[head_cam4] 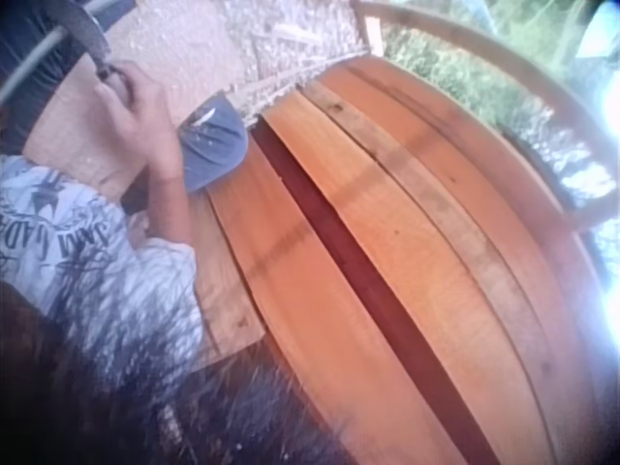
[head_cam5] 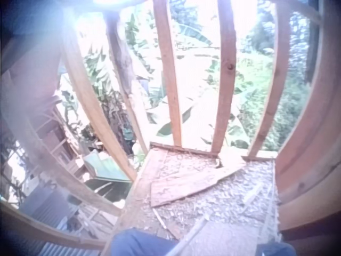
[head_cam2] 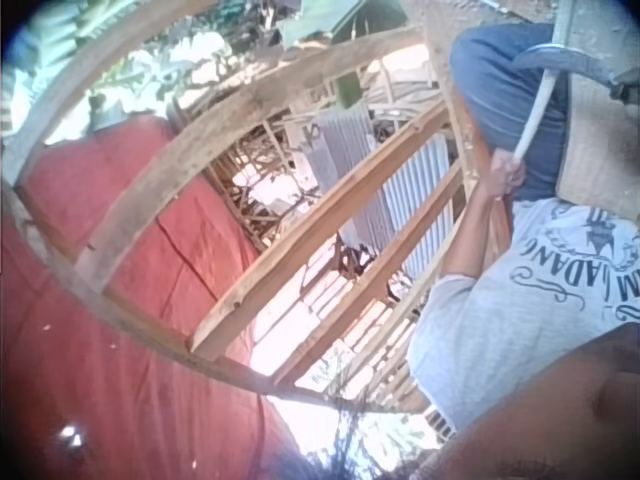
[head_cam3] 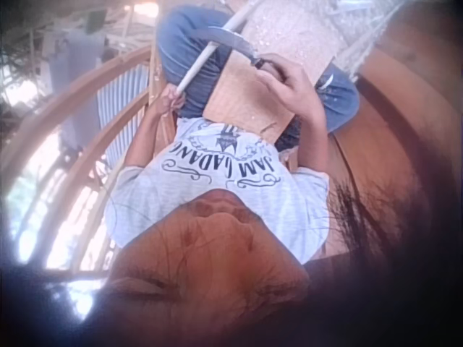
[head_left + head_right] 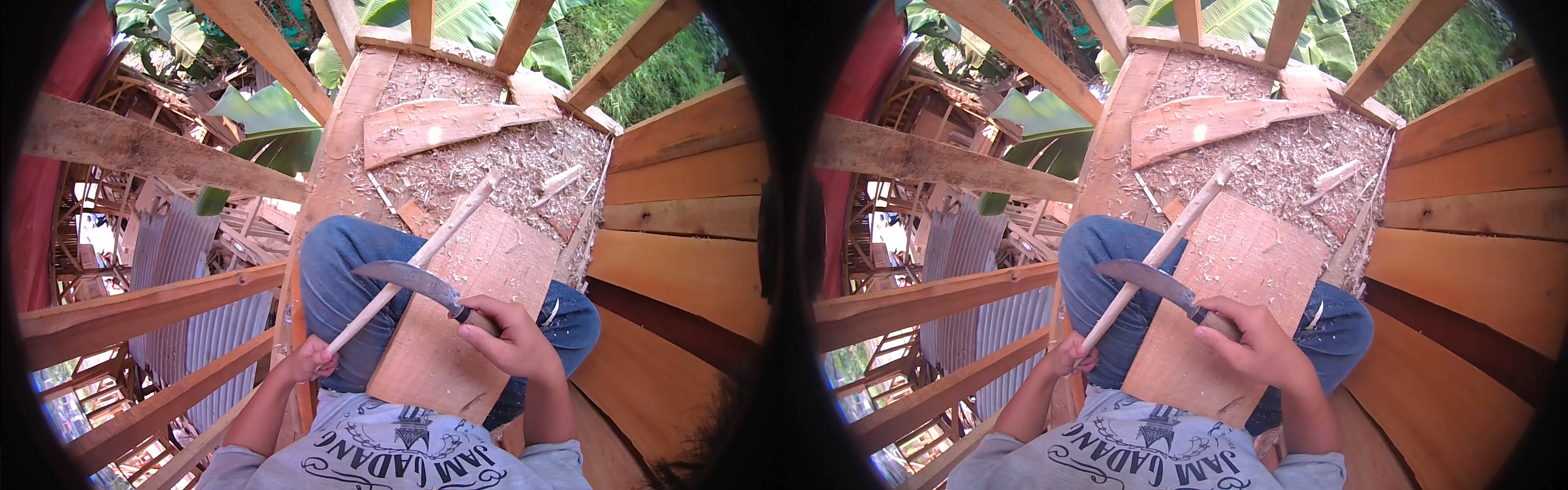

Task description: The person sits cross-legged on a wooden platform and uses a curved knife to shave and shape a long, thin piece of wood. They repeatedly scrape the surface of the wood, creating shavings, and rotate the piece to work on different sides.

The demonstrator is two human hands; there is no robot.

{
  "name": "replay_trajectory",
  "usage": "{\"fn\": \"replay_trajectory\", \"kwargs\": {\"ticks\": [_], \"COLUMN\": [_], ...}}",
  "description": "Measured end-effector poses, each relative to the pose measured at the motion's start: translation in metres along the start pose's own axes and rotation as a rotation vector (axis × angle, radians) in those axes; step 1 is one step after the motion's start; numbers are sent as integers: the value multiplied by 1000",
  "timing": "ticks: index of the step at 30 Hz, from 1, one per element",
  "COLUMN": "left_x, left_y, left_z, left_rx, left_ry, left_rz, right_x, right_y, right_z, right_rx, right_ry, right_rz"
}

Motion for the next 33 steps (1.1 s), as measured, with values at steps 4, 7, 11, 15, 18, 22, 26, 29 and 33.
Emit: {"fn": "replay_trajectory", "kwargs": {"ticks": [4, 7, 11, 15, 18, 22, 26, 29, 33], "left_x": [6, 3, 3, 2, 3, 2, 2, 0, -2], "left_y": [-2, -3, 0, 0, 1, 1, 0, 1, 1], "left_z": [-9, -3, -6, -5, -5, 0, -1, -5, -4], "left_rx": [-8, 1, -34, -37, -33, 0, -4, -57, -59], "left_ry": [-7, -8, 22, 7, -14, -28, -37, -65, -63], "left_rz": [-17, -11, 0, -3, -6, 1, -14, -8, 39], "right_x": [-38, -25, -4, 3, -6, -74, -80, -49, -15], "right_y": [1, 3, 1, 1, 5, 13, 29, 29, 21], "right_z": [-3, -6, -8, -5, -3, -13, -1, -14, -28], "right_rx": [-36, -40, -38, -91, 17, -252, -416, -308, -220], "right_ry": [-256, -303, -361, 73, 92, -622, -685, -410, -447], "right_rz": [-524, -558, -532, -393, -75, -998, -1082, -812, -738]}}
Point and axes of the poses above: each hand's wrist, its own y-axis away from the middle knuckle, its own x-axis out of the palm, z = x × y, the point moved 2 cm from there along -y, towards the middle knuckle, and after that the axes turned 3 degrees about z, right-handed, at the moved point
